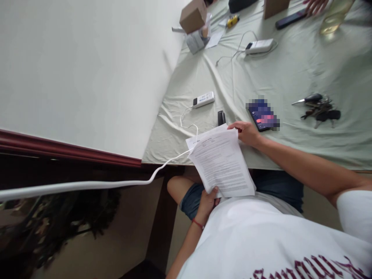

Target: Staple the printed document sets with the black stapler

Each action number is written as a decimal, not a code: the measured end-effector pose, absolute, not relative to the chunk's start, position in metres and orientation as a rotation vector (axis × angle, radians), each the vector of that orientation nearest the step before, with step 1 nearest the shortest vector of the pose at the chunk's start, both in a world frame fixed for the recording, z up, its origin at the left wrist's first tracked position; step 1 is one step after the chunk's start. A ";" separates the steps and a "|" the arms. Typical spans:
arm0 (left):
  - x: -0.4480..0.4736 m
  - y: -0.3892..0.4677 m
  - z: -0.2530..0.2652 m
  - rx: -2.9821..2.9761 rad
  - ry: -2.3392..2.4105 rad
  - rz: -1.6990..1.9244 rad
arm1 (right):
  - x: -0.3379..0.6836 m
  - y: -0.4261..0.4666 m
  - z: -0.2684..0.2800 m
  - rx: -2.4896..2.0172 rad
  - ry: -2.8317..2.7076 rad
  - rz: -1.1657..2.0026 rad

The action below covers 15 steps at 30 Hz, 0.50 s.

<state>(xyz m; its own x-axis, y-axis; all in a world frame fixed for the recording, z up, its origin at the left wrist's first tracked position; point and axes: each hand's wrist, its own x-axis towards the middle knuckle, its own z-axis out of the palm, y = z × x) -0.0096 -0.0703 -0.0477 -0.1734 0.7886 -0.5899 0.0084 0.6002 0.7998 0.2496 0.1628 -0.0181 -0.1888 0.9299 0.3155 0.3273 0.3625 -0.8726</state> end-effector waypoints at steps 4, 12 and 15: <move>-0.010 -0.071 -0.050 0.676 1.631 0.807 | 0.249 0.161 -0.017 -1.120 -1.790 0.826; -0.012 -0.072 -0.057 0.714 1.613 0.806 | 0.247 0.160 -0.015 -1.159 -1.790 0.801; -0.013 -0.072 -0.058 0.741 1.616 0.802 | 0.246 0.161 -0.014 -1.210 -1.795 0.768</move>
<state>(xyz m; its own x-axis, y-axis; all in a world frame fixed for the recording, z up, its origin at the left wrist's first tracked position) -0.0125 -0.0721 -0.0583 -0.1725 0.8135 -0.5555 0.0492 0.5703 0.8200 0.2461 0.1614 -0.0144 -0.2020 0.9351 0.2911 0.4350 0.3520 -0.8288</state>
